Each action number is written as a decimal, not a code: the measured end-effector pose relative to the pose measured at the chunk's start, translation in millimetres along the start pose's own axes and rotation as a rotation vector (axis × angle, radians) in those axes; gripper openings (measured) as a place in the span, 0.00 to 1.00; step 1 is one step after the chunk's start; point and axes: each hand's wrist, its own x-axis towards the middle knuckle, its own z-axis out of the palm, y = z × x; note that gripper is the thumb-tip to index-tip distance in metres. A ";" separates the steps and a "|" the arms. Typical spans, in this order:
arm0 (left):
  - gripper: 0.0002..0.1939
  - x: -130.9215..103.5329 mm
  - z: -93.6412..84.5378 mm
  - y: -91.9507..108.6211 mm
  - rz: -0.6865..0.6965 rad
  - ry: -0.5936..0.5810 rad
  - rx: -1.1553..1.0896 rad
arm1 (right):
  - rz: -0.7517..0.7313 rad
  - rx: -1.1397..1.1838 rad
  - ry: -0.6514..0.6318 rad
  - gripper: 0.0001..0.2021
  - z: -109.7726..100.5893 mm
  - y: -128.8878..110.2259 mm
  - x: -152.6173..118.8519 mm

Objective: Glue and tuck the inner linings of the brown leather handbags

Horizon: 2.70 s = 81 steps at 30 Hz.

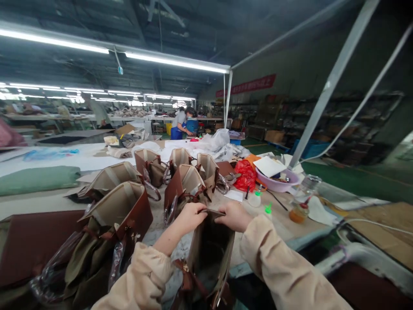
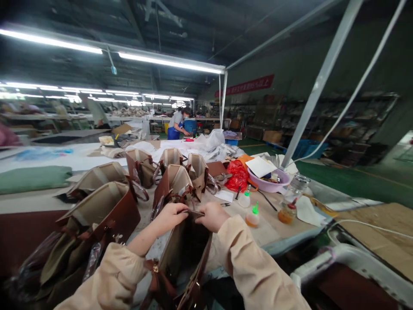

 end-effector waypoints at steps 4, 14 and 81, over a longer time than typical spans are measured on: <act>0.13 -13.8 -17.1 33.4 0.090 -0.202 0.006 | -0.038 0.153 -0.109 0.07 -27.6 -10.6 -30.9; 0.13 -56.5 32.2 102.2 -0.088 -0.714 -0.261 | 0.016 0.350 -0.224 0.13 -29.8 0.8 -155.6; 0.11 -130.7 133.5 159.9 0.699 -0.458 0.577 | 0.177 1.680 0.512 0.40 82.8 -15.5 -314.0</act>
